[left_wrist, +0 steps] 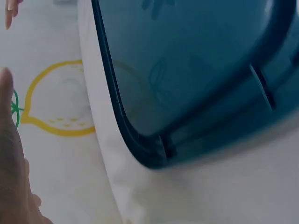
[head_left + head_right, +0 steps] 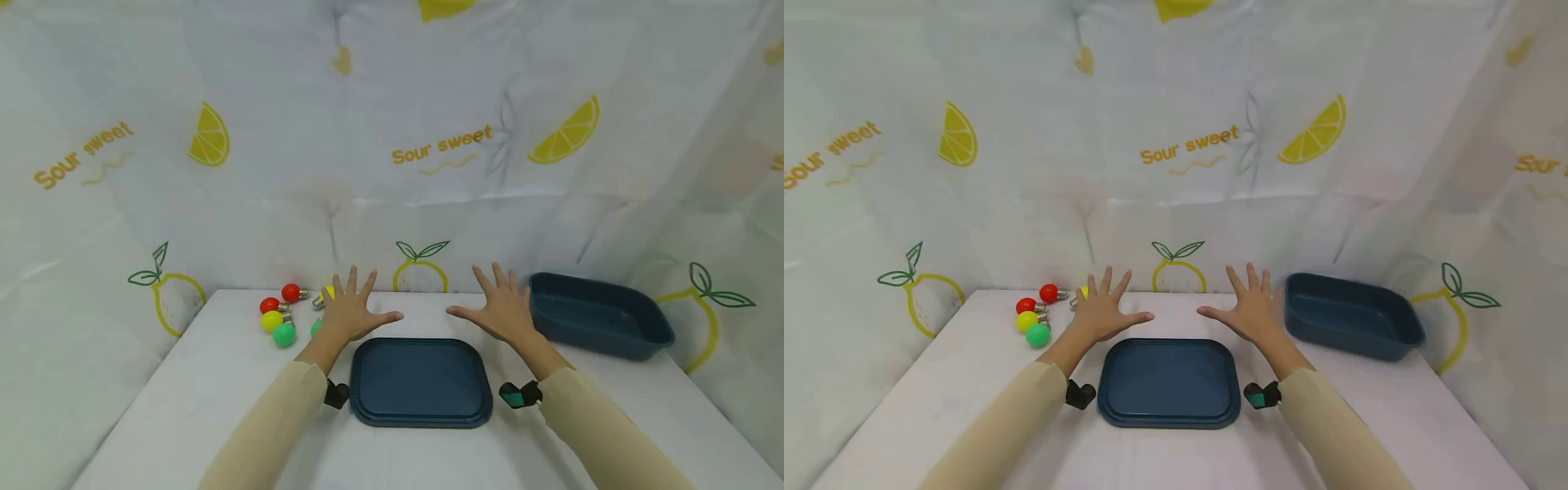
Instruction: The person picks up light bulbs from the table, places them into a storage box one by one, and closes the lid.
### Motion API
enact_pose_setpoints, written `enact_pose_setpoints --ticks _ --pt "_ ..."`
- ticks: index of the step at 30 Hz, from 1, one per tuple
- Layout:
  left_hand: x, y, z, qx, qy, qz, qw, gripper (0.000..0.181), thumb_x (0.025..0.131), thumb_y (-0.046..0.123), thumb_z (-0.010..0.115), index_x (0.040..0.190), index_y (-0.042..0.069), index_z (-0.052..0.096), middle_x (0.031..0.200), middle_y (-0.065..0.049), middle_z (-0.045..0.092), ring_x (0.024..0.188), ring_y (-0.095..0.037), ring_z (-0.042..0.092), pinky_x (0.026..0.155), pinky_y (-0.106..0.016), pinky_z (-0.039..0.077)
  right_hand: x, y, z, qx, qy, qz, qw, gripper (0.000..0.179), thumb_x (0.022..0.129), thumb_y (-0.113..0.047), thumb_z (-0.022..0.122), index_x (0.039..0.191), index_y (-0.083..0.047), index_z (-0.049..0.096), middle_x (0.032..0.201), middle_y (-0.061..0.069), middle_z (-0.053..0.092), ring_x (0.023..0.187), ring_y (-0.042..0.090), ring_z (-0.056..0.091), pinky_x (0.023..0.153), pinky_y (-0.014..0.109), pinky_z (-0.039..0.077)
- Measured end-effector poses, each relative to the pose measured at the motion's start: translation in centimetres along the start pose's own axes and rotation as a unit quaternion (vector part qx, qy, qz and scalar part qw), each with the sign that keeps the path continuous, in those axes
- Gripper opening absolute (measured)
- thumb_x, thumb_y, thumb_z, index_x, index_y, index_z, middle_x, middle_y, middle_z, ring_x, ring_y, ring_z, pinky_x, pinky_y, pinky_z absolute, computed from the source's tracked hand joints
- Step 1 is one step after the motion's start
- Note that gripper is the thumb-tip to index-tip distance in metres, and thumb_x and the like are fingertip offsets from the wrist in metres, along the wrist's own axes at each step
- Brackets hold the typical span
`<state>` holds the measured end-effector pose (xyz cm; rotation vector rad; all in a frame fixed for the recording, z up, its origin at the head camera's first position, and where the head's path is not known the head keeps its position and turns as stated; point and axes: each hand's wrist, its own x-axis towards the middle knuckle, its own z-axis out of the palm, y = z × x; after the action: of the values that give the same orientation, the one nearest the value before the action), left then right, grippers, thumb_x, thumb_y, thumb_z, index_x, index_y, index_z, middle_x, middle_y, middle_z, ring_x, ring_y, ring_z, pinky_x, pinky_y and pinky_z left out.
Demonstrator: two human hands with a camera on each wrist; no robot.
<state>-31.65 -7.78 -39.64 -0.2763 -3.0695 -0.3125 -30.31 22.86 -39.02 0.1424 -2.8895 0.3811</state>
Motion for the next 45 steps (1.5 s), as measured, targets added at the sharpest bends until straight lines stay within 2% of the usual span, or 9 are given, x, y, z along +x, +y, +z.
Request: enact_pose_setpoints --ticks 6,11,16,19,23,28,36,41,45 --pt "0.3 2.1 1.2 -0.005 0.031 0.010 0.9994 0.098 0.086 0.086 0.040 0.164 0.031 0.014 0.172 -0.013 0.007 0.156 -0.049 0.009 0.121 -0.073 0.010 -2.3 3.5 -0.3 0.055 0.100 0.004 0.9935 0.109 0.079 -0.073 0.069 0.163 -0.021 0.022 0.168 0.026 0.012 0.153 0.056 0.007 0.116 0.078 0.013" --pt "0.4 4.8 2.2 0.010 0.040 0.055 0.9977 0.103 0.085 0.087 0.040 0.164 0.029 0.009 0.172 -0.012 0.008 0.157 -0.044 0.011 0.123 -0.070 0.011 -4.5 6.9 -0.8 0.088 0.173 0.022 0.9807 0.108 0.079 -0.065 0.074 0.163 -0.021 0.021 0.169 0.025 0.010 0.154 0.054 0.005 0.117 0.077 0.012" --pt "0.5 8.3 3.0 -0.046 0.053 0.085 0.9939 0.096 0.092 0.076 0.045 0.164 0.021 0.013 0.170 -0.014 0.019 0.156 -0.039 0.021 0.123 -0.067 0.020 -6.1 10.3 -1.6 0.123 0.221 0.066 0.9651 0.104 0.084 -0.062 0.071 0.163 -0.019 0.019 0.169 0.023 0.012 0.156 0.049 0.006 0.122 0.071 0.008" --pt "0.6 10.1 3.6 -0.124 0.055 0.071 0.9882 0.089 0.097 0.067 0.049 0.164 0.016 0.017 0.167 -0.014 0.027 0.154 -0.037 0.029 0.122 -0.065 0.024 -6.8 12.0 -1.8 0.167 0.258 0.094 0.9469 0.101 0.088 -0.058 0.070 0.164 -0.017 0.017 0.170 0.020 0.013 0.158 0.043 0.004 0.125 0.066 0.006" --pt "0.7 12.6 4.9 -0.225 0.050 0.059 0.9712 0.086 0.099 0.060 0.052 0.162 0.013 0.020 0.165 -0.013 0.033 0.152 -0.034 0.034 0.122 -0.061 0.028 -7.8 14.0 -1.6 0.212 0.325 0.126 0.9130 0.095 0.090 -0.051 0.071 0.163 -0.016 0.020 0.169 0.016 0.019 0.159 0.035 0.006 0.128 0.060 0.005" --pt "1.2 15.5 6.1 -0.260 0.052 0.073 0.9615 0.084 0.099 0.059 0.053 0.162 0.014 0.020 0.164 -0.010 0.035 0.150 -0.030 0.037 0.122 -0.056 0.031 -8.6 16.3 -0.8 0.224 0.397 0.150 0.8774 0.089 0.089 -0.043 0.075 0.160 -0.013 0.031 0.165 0.018 0.028 0.157 0.033 0.015 0.129 0.054 0.010" --pt "2.6 19.6 7.6 -0.351 0.050 0.071 0.9323 0.084 0.097 0.058 0.056 0.163 0.022 0.019 0.163 -0.007 0.037 0.148 -0.029 0.042 0.119 -0.047 0.040 -9.4 18.7 0.1 0.256 0.391 0.257 0.8459 0.084 0.094 -0.045 0.068 0.162 -0.021 0.025 0.171 0.009 0.011 0.159 0.022 0.006 0.131 0.044 0.007" --pt "3.1 22.1 8.7 -0.370 0.023 0.077 0.9254 0.086 0.096 0.059 0.059 0.163 0.027 0.016 0.165 -0.001 0.034 0.151 -0.023 0.038 0.120 -0.044 0.038 -9.8 19.7 0.4 0.314 0.361 0.325 0.8159 0.085 0.098 -0.048 0.060 0.164 -0.022 0.013 0.172 0.008 0.002 0.160 0.022 -0.002 0.131 0.039 0.001" --pt "3.6 23.5 9.9 -0.385 0.004 0.081 0.9193 0.086 0.095 0.061 0.059 0.163 0.032 0.015 0.166 0.003 0.032 0.152 -0.021 0.037 0.120 -0.044 0.038 -9.8 19.8 0.7 0.343 0.346 0.345 0.8026 0.084 0.099 -0.048 0.056 0.164 -0.023 0.009 0.172 0.003 0.004 0.160 0.022 0.003 0.131 0.038 0.004"
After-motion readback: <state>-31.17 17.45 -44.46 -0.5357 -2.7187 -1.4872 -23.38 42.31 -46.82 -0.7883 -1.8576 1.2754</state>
